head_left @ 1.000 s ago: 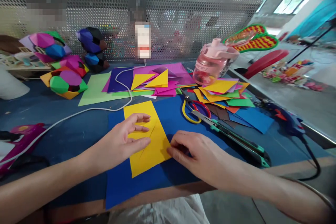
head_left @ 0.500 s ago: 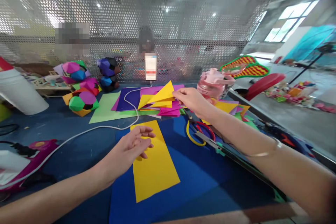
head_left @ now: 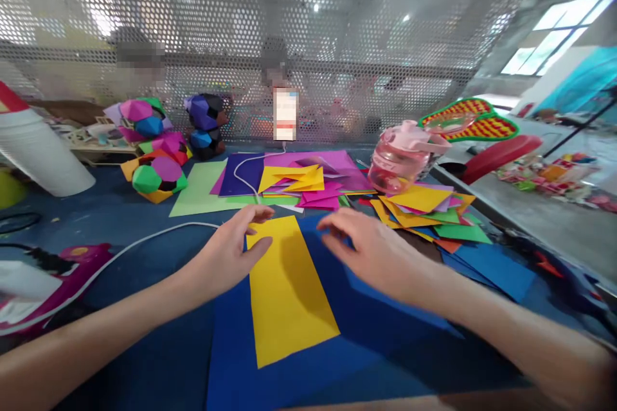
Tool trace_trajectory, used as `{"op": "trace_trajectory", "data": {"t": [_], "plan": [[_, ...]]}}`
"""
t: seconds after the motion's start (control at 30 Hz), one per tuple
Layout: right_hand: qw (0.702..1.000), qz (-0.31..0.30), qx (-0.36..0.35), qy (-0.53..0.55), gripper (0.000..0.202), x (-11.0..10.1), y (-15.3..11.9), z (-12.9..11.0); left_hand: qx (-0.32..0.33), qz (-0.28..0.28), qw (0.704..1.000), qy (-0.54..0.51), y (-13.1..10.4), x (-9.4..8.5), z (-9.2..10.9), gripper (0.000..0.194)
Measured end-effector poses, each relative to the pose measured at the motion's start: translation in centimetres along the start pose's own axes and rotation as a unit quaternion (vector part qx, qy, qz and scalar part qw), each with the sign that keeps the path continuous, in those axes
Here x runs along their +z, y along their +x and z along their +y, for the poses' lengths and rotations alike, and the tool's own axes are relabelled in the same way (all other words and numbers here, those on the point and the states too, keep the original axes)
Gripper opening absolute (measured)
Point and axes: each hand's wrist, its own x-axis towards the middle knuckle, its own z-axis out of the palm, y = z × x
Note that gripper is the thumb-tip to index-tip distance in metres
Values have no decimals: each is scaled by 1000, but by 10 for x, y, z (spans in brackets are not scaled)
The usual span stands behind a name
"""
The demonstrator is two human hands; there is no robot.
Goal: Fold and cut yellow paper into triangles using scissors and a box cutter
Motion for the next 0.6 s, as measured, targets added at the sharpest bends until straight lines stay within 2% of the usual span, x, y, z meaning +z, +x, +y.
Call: {"op": "trace_trajectory", "data": {"t": [0.1, 0.17, 0.27, 0.43, 0.6], "plan": [[994, -20, -59, -91, 27, 14, -45, -18, 17, 2, 998, 65, 5, -1, -12, 41], [986, 24, -102, -132, 31, 25, -67, -22, 18, -7, 995, 99, 6, 1, -18, 45], [978, 68, -116, -157, 37, 38, -88, -24, 26, -16, 989, 144, 7, 3, -24, 48], [977, 85, -123, -150, 51, 49, -101, -35, 48, -16, 985, 165, 7, 4, -26, 49], [982, 70, -142, -108, 60, 58, -97, -51, 55, -14, 984, 167, 5, 3, -24, 49]]}}
